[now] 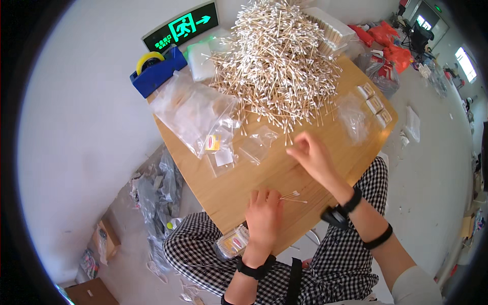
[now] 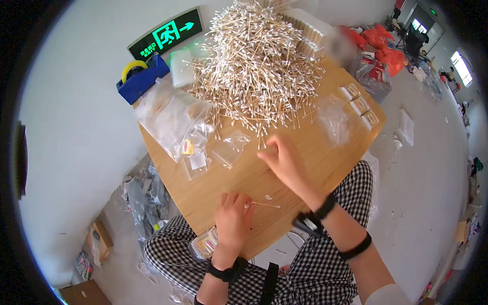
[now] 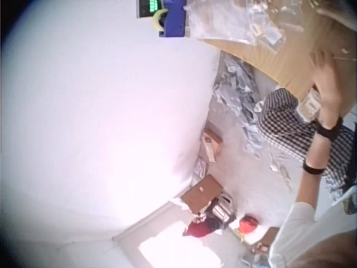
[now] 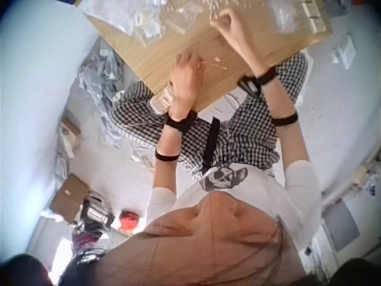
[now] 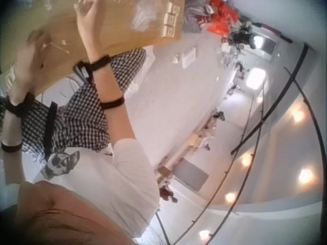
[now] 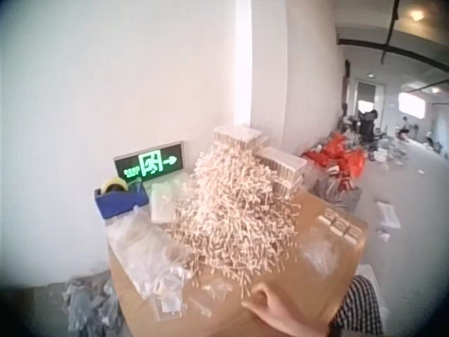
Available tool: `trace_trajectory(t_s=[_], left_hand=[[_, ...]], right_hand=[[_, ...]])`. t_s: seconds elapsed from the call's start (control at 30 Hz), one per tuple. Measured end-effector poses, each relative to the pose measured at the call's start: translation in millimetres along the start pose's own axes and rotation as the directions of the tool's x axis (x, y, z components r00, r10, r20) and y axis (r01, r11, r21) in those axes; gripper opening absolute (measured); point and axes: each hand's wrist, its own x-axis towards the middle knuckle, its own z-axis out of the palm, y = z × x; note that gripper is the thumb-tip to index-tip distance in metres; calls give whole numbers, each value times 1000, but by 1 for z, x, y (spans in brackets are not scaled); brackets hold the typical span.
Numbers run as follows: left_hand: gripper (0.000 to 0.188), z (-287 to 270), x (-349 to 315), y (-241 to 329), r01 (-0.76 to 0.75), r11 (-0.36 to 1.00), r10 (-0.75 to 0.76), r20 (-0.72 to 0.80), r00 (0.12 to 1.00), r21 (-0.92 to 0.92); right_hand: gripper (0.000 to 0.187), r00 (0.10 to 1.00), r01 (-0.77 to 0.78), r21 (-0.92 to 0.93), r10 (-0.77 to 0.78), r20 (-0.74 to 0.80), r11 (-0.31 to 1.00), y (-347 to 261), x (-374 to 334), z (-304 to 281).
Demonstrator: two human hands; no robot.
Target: Manually aligning and packaging cotton swabs into small plastic cases.
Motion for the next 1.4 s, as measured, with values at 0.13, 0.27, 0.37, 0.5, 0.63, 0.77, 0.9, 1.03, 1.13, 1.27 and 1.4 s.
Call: trace_trajectory(t_s=[0.13, 0.27, 0.37, 0.5, 0.63, 0.77, 0.9, 1.03, 1.13, 1.27, 1.4], left_hand=[[15, 2, 2, 4, 4, 999, -5, -10, 1000, -39], [15, 3, 1, 6, 9, 998, -9, -6, 1000, -64], [14, 1, -4, 2, 10, 997, -10, 6, 1000, -77], [13, 2, -12, 3, -18, 994, 22, 43, 999, -105], [16, 2, -13, 7, -26, 992, 33, 51, 998, -127], [41, -5, -10, 16, 72, 997, -70, 60, 996, -33], [78, -9, -3, 18, 45, 997, -44, -19, 999, 64], [94, -4, 2, 8, -24, 999, 26, 67, 997, -33], [94, 2, 5, 5, -47, 993, 59, 116, 992, -104], [87, 5, 3, 5, -66, 990, 92, 212, 973, -127], [77, 4, 0, 10, -53, 996, 65, 159, 985, -76]], right_hand=[[26, 907, 114, -517, -301, -293, 848, 3, 52, 13], [25, 921, 15, -532, -219, -322, 846, 24, 60, 1], [22, 969, -81, -550, -63, -238, 831, 29, 28, -12], [18, 984, 12, -471, -94, -150, 882, 11, -26, -26], [15, 983, 163, -451, -185, -5, 878, -4, -50, -29], [16, 950, 307, -500, -291, 112, 809, -14, -63, -28], [18, 911, 413, -460, -349, 222, 786, -16, -68, -19], [21, 885, 444, -401, -323, 335, 801, -16, -70, -18], [20, 875, 458, -378, -332, 353, 805, -16, -67, -19], [27, 868, 493, -394, -403, 291, 776, -14, -59, -13], [35, 853, 518, -298, -456, 256, 802, -4, -53, -14]])
